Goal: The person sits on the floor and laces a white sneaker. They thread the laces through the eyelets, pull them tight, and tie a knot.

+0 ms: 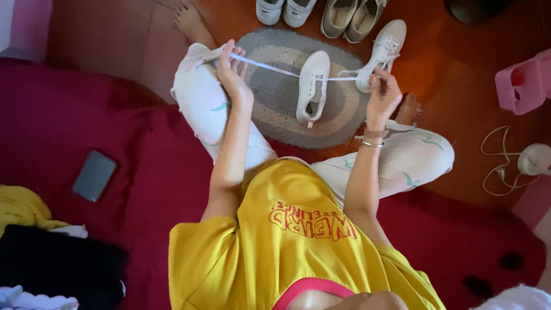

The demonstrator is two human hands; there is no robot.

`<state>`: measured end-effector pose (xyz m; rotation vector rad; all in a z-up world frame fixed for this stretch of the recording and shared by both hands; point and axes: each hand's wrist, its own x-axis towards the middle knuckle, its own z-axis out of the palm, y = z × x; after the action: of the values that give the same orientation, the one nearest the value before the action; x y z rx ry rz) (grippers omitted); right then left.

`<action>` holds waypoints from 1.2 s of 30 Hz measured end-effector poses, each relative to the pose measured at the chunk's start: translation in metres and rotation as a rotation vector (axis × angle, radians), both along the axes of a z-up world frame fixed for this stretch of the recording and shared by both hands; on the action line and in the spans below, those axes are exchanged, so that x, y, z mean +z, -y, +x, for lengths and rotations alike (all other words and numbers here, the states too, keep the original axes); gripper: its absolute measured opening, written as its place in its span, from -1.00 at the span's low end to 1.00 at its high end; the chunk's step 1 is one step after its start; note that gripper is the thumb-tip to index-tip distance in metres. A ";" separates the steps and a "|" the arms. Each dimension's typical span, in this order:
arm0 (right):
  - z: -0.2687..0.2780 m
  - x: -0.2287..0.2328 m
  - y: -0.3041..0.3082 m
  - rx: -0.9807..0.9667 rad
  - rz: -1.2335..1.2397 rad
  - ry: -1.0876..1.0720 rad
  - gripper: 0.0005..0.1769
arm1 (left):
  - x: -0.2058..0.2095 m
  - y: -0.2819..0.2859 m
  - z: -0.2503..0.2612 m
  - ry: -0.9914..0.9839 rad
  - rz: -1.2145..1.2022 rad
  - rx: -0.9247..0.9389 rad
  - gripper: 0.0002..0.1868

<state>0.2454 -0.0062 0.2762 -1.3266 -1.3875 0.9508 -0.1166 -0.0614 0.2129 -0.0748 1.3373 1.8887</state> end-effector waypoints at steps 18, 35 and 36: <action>0.014 0.141 0.099 0.641 -0.183 0.352 -0.85 | 0.000 0.005 -0.005 -0.169 0.027 0.106 -0.39; 0.000 0.132 0.073 0.990 -0.361 0.035 -0.86 | 0.048 -0.009 -0.002 -0.614 -0.033 0.087 -0.33; 0.001 0.131 0.073 0.944 -0.342 0.034 -0.86 | 0.052 -0.010 0.001 -0.792 -0.155 0.080 -0.30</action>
<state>0.2466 -0.0790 0.4067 -0.8768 -1.9822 1.8505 -0.1154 -0.0514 0.2651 0.6082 2.0173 1.9536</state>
